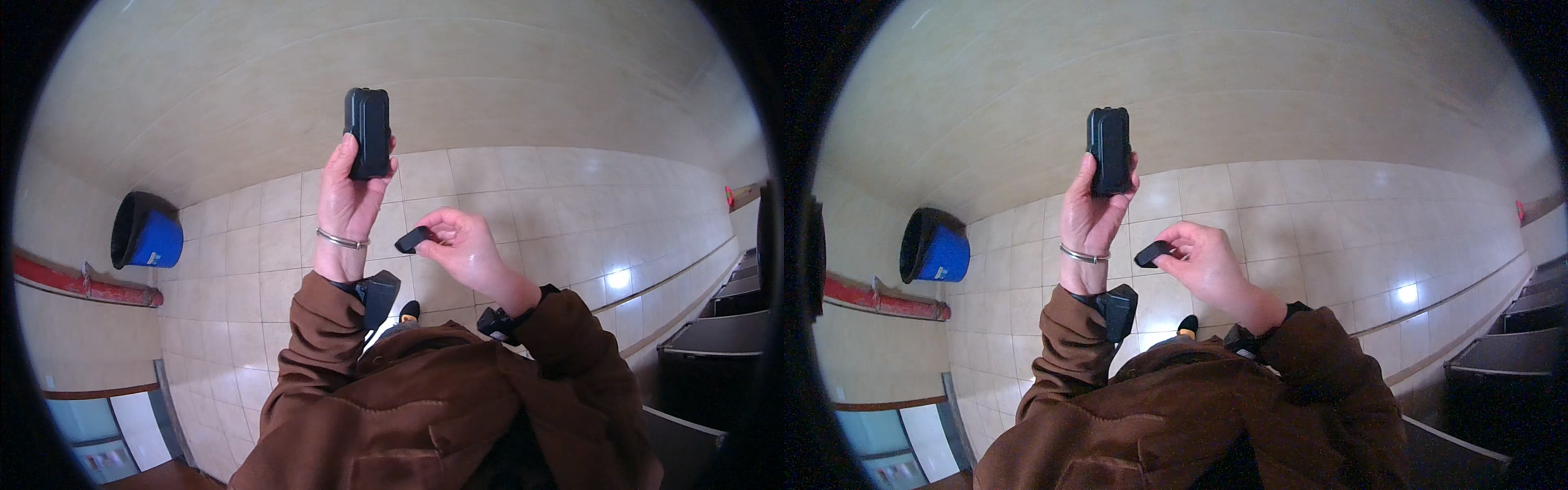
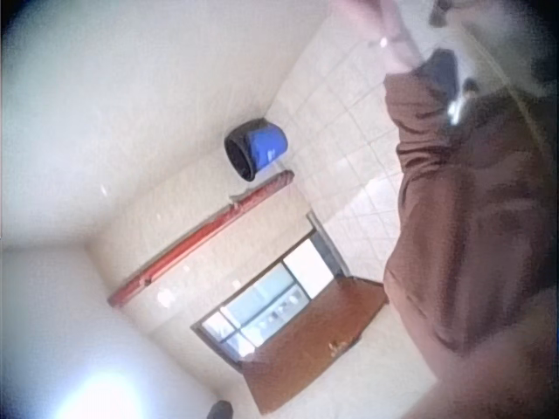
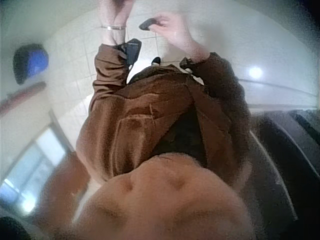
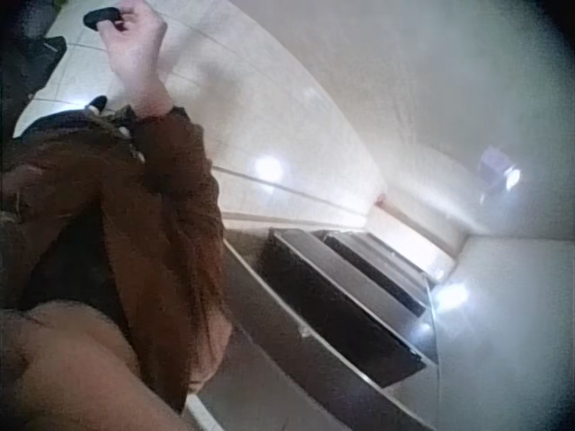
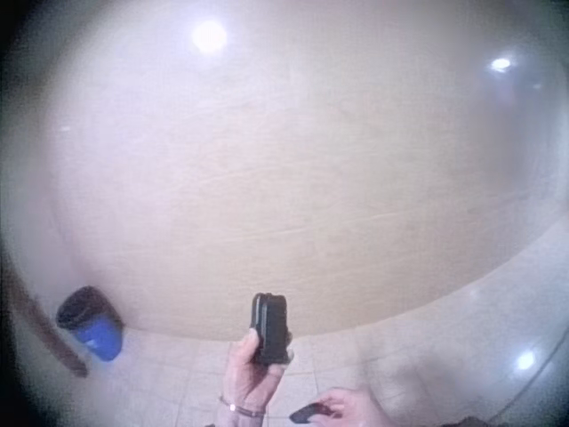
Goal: The person repeatedly wets, scrubs, and wrings a brown cloth under running water in a bathroom sink. They rinse the cloth multiple times, squeeze out excess water, and finally place the cloth on the countertop.
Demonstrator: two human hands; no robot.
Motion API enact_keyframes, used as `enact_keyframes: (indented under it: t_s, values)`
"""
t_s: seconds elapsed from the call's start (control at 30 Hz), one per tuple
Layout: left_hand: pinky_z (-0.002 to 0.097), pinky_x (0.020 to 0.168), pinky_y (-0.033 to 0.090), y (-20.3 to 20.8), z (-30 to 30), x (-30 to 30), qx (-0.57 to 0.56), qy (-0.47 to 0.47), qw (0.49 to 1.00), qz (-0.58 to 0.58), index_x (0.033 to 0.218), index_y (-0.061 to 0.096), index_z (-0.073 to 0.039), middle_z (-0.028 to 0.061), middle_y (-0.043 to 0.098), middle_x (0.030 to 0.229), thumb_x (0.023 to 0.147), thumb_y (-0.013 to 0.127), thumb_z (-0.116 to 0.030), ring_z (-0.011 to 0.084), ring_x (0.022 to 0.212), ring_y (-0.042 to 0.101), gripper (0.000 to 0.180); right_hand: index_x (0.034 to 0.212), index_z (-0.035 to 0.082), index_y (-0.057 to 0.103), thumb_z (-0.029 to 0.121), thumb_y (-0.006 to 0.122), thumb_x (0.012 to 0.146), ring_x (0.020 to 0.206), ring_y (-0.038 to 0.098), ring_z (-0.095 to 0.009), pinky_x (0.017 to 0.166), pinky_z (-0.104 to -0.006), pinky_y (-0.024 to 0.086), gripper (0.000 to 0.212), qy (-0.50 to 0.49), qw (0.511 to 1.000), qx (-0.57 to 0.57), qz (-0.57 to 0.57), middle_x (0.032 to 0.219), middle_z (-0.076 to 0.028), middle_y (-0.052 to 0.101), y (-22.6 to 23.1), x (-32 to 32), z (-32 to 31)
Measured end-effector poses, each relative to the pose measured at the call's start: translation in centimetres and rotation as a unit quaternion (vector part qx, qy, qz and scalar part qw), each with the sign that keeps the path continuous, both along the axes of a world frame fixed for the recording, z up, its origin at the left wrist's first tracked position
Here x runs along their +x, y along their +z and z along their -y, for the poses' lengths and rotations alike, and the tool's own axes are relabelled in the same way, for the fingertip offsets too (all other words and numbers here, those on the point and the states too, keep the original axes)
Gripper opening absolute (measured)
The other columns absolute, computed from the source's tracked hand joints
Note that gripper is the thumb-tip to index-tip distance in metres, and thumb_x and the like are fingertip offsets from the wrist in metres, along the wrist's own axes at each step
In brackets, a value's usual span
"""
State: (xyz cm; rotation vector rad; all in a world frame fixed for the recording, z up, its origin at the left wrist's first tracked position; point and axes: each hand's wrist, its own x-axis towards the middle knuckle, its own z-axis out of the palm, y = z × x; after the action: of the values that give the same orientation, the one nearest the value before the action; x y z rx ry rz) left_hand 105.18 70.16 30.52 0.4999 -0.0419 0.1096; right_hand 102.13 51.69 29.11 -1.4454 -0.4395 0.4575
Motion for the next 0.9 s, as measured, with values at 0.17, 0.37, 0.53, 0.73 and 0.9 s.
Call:
enact_keyframes:
  t_s: [0.17, 0.37, 0.53, 0.73, 0.9]
  values:
    - [0.0420, 0.082, 0.046, 0.3, 2.0, 0.9, -0.043, -0.024, 0.999, 0.000, 0.121, 0.044, -0.001, 0.0192, 0.052, 0.114, 0.089, 0.053, -0.023, 0.0337, 0.105, 0.051, 0.040, 0.097, -0.003, 0.056, -0.007, 0.061, 0.078, 0.085, 0.061, -0.012, 0.074, -0.0246, 0.050, 0.020, 0.060, 0.998, 0.006, -0.004, 0.089, -0.006, 0.062, 1.3, -1.3, -0.3]
    - [0.0410, 0.082, 0.046, -0.4, 2.3, 1.7, -0.042, -0.018, 0.999, -0.025, 0.121, 0.044, -0.001, 0.0189, 0.052, 0.114, 0.089, 0.053, -0.024, 0.0328, 0.104, 0.052, 0.040, 0.100, -0.004, 0.056, -0.005, 0.062, 0.079, 0.084, 0.061, -0.012, 0.074, -0.0246, 0.050, 0.022, 0.089, 0.993, 0.027, 0.066, 0.091, -0.006, 0.062, 1.9, -1.4, 0.8]
    - [0.0414, 0.082, 0.046, -0.1, 2.6, 1.8, -0.055, -0.024, 0.998, -0.024, 0.121, 0.044, -0.001, 0.0190, 0.052, 0.114, 0.089, 0.053, -0.024, 0.0329, 0.103, 0.052, 0.040, 0.100, -0.004, 0.055, -0.005, 0.062, 0.079, 0.086, 0.061, -0.013, 0.076, -0.0250, 0.050, 0.023, 0.060, 0.996, 0.004, 0.059, 0.091, -0.007, 0.062, 1.3, -1.4, 0.6]
    - [0.0362, 0.074, 0.049, 0.5, 3.2, 1.9, -0.036, -0.004, 0.998, -0.041, 0.117, 0.047, -0.002, 0.0152, 0.057, 0.105, 0.089, 0.054, -0.026, 0.0268, 0.096, 0.057, 0.038, 0.101, -0.003, 0.055, -0.005, 0.061, 0.079, 0.094, 0.059, -0.014, 0.083, -0.0276, 0.048, 0.022, 0.125, 0.992, 0.027, 0.016, 0.099, -0.009, 0.060, 0.8, -0.8, 1.0]
    - [0.0360, 0.074, 0.050, 0.1, 2.7, 2.4, -0.035, -0.006, 0.998, -0.042, 0.117, 0.047, -0.002, 0.0154, 0.057, 0.105, 0.089, 0.054, -0.027, 0.0269, 0.095, 0.057, 0.039, 0.106, -0.001, 0.056, 0.002, 0.064, 0.078, 0.093, 0.059, -0.016, 0.083, -0.0298, 0.048, 0.028, 0.140, 0.983, 0.053, 0.102, 0.100, -0.009, 0.060, 1.0, -0.8, 1.5]
